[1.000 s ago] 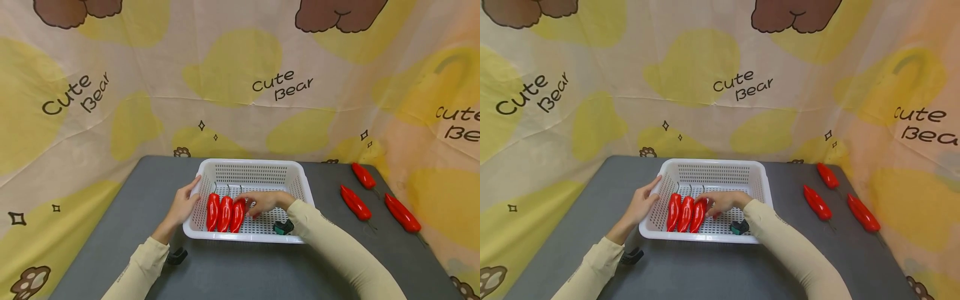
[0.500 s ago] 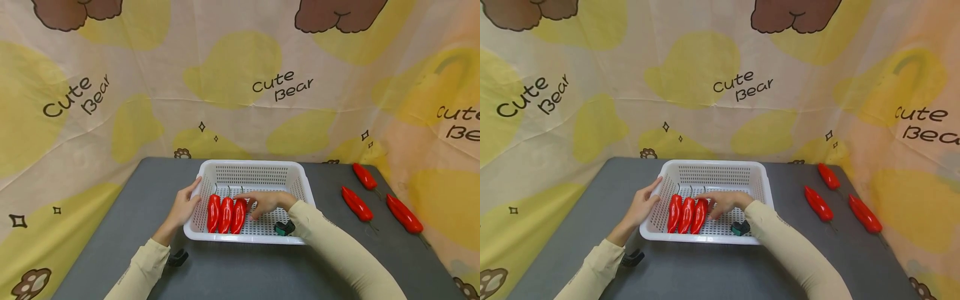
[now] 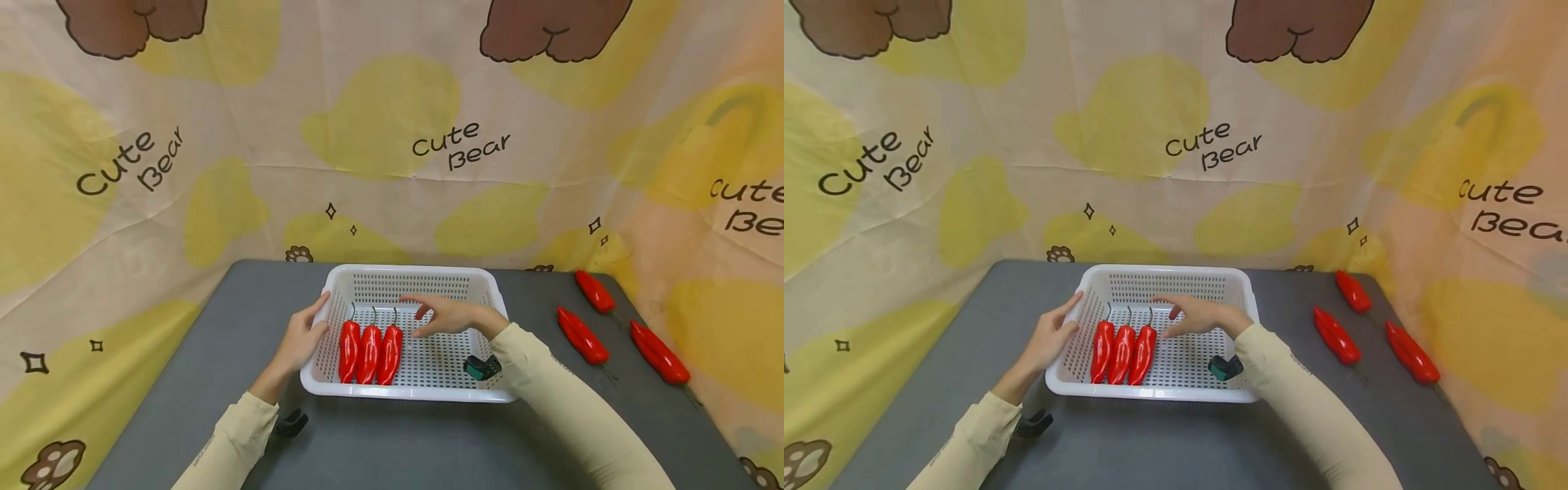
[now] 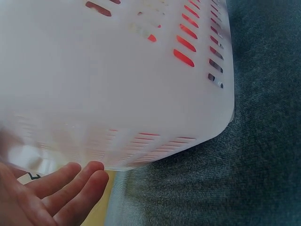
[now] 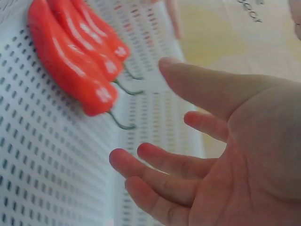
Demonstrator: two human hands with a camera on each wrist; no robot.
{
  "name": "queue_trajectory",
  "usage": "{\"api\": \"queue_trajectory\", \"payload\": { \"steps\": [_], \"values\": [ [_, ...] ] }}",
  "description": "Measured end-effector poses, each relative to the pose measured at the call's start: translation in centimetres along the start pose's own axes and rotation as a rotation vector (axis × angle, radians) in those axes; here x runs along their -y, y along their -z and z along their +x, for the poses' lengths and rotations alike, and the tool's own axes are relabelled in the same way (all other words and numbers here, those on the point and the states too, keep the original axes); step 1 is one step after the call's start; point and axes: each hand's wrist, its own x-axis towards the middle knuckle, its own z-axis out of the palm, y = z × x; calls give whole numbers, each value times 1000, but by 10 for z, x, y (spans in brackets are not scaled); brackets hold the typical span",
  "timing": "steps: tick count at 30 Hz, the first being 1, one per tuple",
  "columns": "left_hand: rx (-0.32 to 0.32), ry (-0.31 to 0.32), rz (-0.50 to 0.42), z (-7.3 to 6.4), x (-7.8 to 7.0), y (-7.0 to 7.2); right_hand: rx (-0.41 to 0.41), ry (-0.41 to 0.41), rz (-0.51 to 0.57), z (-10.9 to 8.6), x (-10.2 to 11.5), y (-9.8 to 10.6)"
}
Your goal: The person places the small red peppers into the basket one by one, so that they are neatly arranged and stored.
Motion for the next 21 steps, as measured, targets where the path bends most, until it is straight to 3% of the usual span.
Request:
{"api": "queue_trajectory", "payload": {
  "steps": [11,21],
  "values": [
    [2,-5,-30,-1,1,1,-153,78,26,-54,-2,35],
    [12,-9,-48,1,2,2,-299,97,37,-99,-23,51]
  ]
}}
